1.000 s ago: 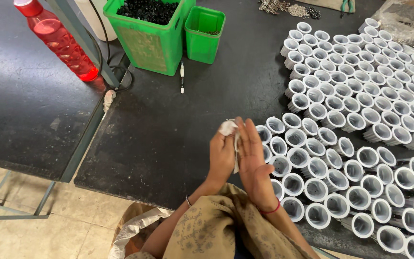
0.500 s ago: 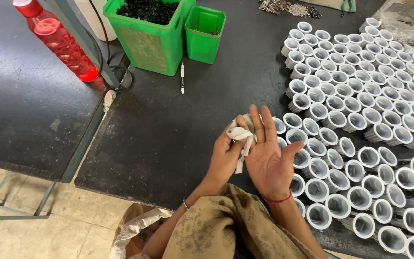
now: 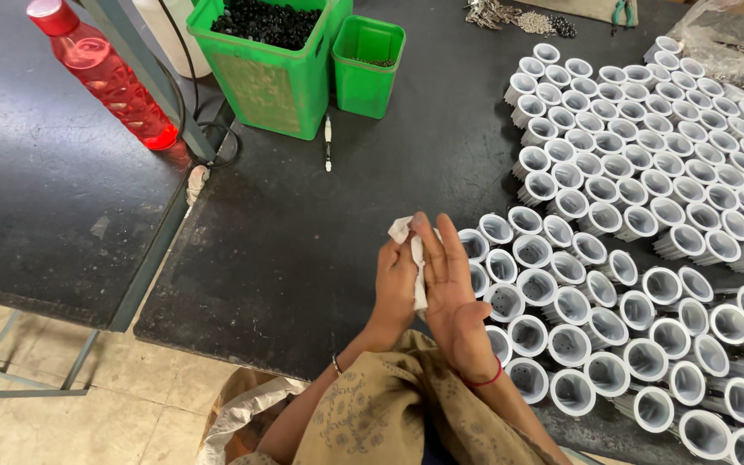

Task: The person picks up white ribbed plastic cup-shaped components one at a time from a workbench, wipes each with a cloth, and arranges them in rows on the bench. Near the end they wipe their hands with the cloth and reach for a white plastic bottle on the table.

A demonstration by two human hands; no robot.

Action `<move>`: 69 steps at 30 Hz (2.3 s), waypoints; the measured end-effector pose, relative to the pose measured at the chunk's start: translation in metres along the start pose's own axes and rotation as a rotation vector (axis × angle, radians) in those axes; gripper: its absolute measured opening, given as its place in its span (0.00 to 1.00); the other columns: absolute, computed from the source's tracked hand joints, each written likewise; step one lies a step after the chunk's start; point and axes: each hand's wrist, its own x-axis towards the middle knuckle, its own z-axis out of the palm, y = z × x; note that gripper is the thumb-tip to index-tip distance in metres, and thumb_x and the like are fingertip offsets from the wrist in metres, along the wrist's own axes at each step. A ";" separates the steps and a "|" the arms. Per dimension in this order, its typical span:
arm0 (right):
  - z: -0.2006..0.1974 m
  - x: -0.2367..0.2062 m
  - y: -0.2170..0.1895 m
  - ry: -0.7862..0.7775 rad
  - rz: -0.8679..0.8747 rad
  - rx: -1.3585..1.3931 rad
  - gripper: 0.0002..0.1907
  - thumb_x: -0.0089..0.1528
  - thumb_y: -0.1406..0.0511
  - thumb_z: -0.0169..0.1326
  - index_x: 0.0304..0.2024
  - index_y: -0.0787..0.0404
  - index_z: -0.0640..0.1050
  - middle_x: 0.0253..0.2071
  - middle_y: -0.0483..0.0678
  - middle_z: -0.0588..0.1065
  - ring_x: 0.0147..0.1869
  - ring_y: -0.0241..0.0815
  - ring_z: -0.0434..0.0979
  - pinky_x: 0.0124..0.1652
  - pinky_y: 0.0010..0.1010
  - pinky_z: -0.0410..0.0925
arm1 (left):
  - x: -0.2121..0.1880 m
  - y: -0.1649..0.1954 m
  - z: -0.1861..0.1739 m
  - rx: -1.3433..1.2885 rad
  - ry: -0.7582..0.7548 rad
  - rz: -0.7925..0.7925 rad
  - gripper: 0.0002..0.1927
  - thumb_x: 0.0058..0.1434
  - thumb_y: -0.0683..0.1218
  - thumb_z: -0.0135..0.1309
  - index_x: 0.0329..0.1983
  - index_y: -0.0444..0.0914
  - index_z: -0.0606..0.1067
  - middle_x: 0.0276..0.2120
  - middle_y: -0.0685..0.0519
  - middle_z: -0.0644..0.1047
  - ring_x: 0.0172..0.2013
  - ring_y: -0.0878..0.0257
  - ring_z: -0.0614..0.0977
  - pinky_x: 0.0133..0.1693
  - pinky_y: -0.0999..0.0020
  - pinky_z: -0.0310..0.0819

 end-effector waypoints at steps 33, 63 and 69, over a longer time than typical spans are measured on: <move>-0.041 -0.004 -0.003 0.031 -0.029 -0.330 0.64 0.57 0.29 0.46 0.78 0.54 0.35 0.78 0.61 0.55 0.49 0.50 0.82 0.45 0.36 0.75 | 0.004 0.056 -0.022 -0.371 -0.304 -0.322 0.19 0.73 0.49 0.43 0.61 0.34 0.70 0.53 0.51 0.77 0.53 0.60 0.78 0.55 0.62 0.73; -0.022 -0.007 0.000 -0.064 0.016 -0.214 0.63 0.60 0.30 0.45 0.79 0.59 0.34 0.79 0.58 0.53 0.48 0.43 0.74 0.40 0.30 0.72 | -0.016 0.057 0.008 -0.269 -0.240 -0.133 0.09 0.74 0.44 0.49 0.50 0.34 0.75 0.30 0.55 0.78 0.19 0.73 0.73 0.15 0.77 0.63; -0.022 -0.011 0.008 -0.074 0.047 -0.209 0.67 0.58 0.29 0.45 0.79 0.59 0.32 0.79 0.58 0.52 0.63 0.45 0.70 0.38 0.27 0.70 | -0.021 0.057 0.015 -0.093 -0.061 -0.072 0.13 0.75 0.46 0.43 0.46 0.34 0.75 0.29 0.56 0.77 0.19 0.73 0.71 0.18 0.75 0.64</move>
